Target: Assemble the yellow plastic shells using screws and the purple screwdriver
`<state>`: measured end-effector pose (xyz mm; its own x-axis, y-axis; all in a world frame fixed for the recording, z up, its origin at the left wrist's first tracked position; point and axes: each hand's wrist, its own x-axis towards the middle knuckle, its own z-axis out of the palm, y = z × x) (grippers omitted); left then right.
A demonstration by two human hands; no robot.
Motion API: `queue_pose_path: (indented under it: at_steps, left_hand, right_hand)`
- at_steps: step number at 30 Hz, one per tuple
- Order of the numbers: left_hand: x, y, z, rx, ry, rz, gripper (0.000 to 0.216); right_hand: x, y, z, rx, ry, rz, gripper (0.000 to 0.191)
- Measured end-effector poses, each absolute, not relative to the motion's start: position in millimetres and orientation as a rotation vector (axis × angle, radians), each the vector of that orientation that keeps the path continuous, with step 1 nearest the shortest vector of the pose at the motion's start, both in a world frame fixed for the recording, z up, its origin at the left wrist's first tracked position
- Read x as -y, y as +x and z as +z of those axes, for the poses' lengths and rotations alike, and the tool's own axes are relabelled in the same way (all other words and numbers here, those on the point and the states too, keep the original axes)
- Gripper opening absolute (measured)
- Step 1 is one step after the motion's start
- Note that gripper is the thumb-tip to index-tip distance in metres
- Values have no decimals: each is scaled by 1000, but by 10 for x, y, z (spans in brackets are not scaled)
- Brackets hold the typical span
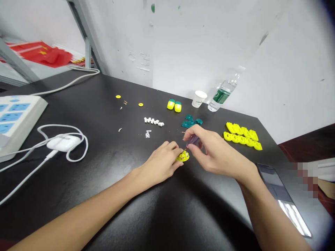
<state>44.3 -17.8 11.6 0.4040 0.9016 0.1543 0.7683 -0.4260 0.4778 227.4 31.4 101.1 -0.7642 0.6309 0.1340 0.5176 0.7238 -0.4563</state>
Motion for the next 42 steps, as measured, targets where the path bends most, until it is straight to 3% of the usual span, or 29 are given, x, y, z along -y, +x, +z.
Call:
queue_pose_path:
  at_steps: [7, 37, 42]
  left_hand:
    - [178, 440, 99, -1450, 2303, 565, 24]
    - [152, 454, 103, -1448, 2270, 608, 24]
    - [180, 471, 88, -1493, 2285, 625, 35]
  right_hand:
    - [-309, 2306, 1030, 2675, -918, 617, 25]
    - [-354, 2247, 937, 2546, -985, 547, 15]
    - [-503, 2411, 1048, 2261, -963, 719, 29]
